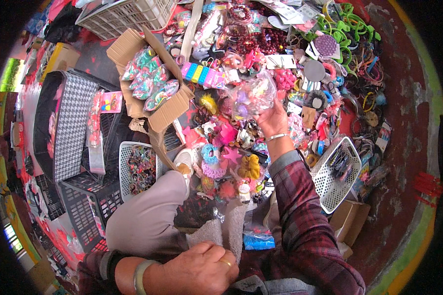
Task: The person picks up a plastic bag containing hair accessories, wipes it with a cloth, and places it into a cardboard box before selecting another plastic bag from a pile.
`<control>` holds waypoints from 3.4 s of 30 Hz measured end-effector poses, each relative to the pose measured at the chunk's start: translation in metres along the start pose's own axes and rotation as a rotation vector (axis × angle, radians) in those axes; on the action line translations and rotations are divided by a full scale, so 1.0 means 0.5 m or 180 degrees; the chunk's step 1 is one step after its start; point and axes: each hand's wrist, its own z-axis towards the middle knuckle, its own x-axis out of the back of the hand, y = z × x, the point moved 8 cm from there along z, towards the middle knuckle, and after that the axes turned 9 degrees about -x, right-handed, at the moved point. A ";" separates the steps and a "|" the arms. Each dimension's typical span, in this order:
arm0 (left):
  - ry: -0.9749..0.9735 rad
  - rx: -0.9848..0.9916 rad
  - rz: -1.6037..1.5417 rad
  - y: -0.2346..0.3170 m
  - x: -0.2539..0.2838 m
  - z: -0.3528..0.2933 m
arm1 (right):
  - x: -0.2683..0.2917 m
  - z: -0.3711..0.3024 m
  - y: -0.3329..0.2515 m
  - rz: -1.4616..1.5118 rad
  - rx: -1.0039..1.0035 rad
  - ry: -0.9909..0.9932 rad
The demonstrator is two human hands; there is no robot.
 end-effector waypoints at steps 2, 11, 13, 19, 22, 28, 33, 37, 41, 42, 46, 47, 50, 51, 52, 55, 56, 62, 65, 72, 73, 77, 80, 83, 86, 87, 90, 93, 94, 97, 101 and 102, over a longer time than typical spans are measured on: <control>-0.0065 -0.0034 0.0054 0.003 -0.001 0.002 | -0.028 0.005 0.010 0.0103 -0.0190 -0.0492; 0.0003 -0.0026 0.0079 0.009 0.004 0.000 | -0.035 0.011 0.040 0.0422 0.0211 -0.0149; 0.0011 -0.0075 0.0054 0.005 0.004 -0.001 | 0.016 0.019 0.082 0.0680 0.0043 0.0183; 0.0061 -0.0079 -0.0109 0.002 0.005 -0.006 | 0.060 0.009 0.098 -0.0027 -0.0074 0.0269; -0.0153 -0.0104 -0.0018 0.005 -0.002 -0.009 | 0.067 -0.005 0.099 -0.0349 -0.0084 0.0467; -0.0518 -0.0209 0.0124 0.004 -0.009 -0.004 | 0.099 -0.004 0.096 -0.0644 -0.0077 0.0856; -0.0555 -0.0187 0.0159 0.002 -0.011 -0.004 | 0.098 -0.003 0.083 -0.1323 0.0165 0.0980; -0.0576 -0.0201 0.0181 0.000 -0.011 -0.001 | 0.088 -0.009 0.061 -0.2323 0.0596 0.1071; -0.0547 -0.0184 0.0182 -0.001 -0.010 -0.002 | 0.092 -0.014 0.073 -0.2389 0.0369 0.1108; -0.0567 -0.0199 0.0156 0.000 -0.009 0.000 | 0.113 -0.002 0.063 -0.2547 0.0456 0.1103; -0.0560 -0.0201 0.0226 -0.002 -0.010 0.002 | 0.102 0.007 0.065 -0.3100 0.0683 0.0764; -0.0571 -0.0194 0.0249 -0.002 -0.010 0.001 | 0.091 0.006 0.069 -0.3275 0.0636 0.0727; -0.0596 -0.0189 0.0276 -0.003 -0.011 0.002 | 0.070 -0.002 0.082 -0.2423 0.0515 0.0476; -0.0610 -0.0195 0.0282 -0.002 -0.011 0.003 | 0.075 0.000 0.079 -0.2406 0.0616 0.0442; -0.0631 -0.0199 0.0249 -0.001 -0.010 0.003 | 0.079 0.002 0.077 -0.2388 0.0716 0.0408; -0.0656 -0.0209 0.0194 0.000 -0.010 0.005 | 0.082 0.007 0.065 -0.2638 0.0957 0.0420; -0.0641 -0.0207 0.0195 -0.002 -0.011 0.005 | 0.076 0.006 0.063 -0.2775 0.1015 0.0444; -0.0669 -0.0185 0.0197 -0.007 -0.010 0.008 | 0.069 0.004 0.076 -0.2608 0.0326 0.0669; -0.0660 -0.0195 0.0202 -0.007 -0.008 0.007 | 0.049 -0.009 0.073 -0.2345 0.0355 0.0605; -0.0562 -0.0069 0.0121 0.004 -0.027 -0.014 | -0.002 -0.039 0.059 -0.2706 0.0271 0.0400; -0.0376 -0.0030 0.0280 0.003 -0.029 -0.017 | -0.029 -0.049 0.055 -0.2921 0.0308 0.0141; 0.0013 0.0054 0.0441 0.002 -0.016 -0.008 | -0.142 -0.141 0.010 -0.3101 0.0292 0.0082; 0.0321 -0.0290 0.0040 0.021 0.003 -0.004 | -0.246 -0.231 -0.013 -0.2941 0.0192 0.0047; -0.0036 -0.0011 -0.0365 -0.011 -0.015 -0.003 | -0.345 -0.325 -0.042 -0.3068 0.0706 0.0199; 0.0780 -0.0163 -0.1408 -0.035 0.015 -0.002 | -0.409 -0.414 -0.056 -0.2877 0.1075 0.0453; 0.0958 -0.0067 -0.1557 -0.045 0.031 -0.005 | -0.444 -0.448 -0.054 -0.2775 0.1215 0.0511; 0.1038 0.0393 -0.2417 -0.072 0.039 -0.007 | -0.466 -0.523 -0.049 -0.2719 0.1415 0.0621; 0.1877 0.0347 -0.2469 -0.080 0.062 0.005 | -0.474 -0.587 -0.022 -0.2634 0.1406 0.0367; 0.2171 0.0292 -0.2043 -0.083 0.070 0.006 | -0.470 -0.603 -0.014 -0.2482 0.1424 0.0466; 0.1516 0.0495 -0.2565 -0.055 0.051 0.047 | -0.461 -0.640 -0.011 -0.2146 0.1294 0.0681; 0.1590 -0.0016 -0.2485 -0.055 0.052 0.078 | -0.457 -0.638 -0.023 -0.2028 0.1186 0.0415; 0.1693 -0.0114 -0.2482 -0.053 0.057 0.078 | -0.464 -0.642 -0.020 -0.2015 0.1112 0.0396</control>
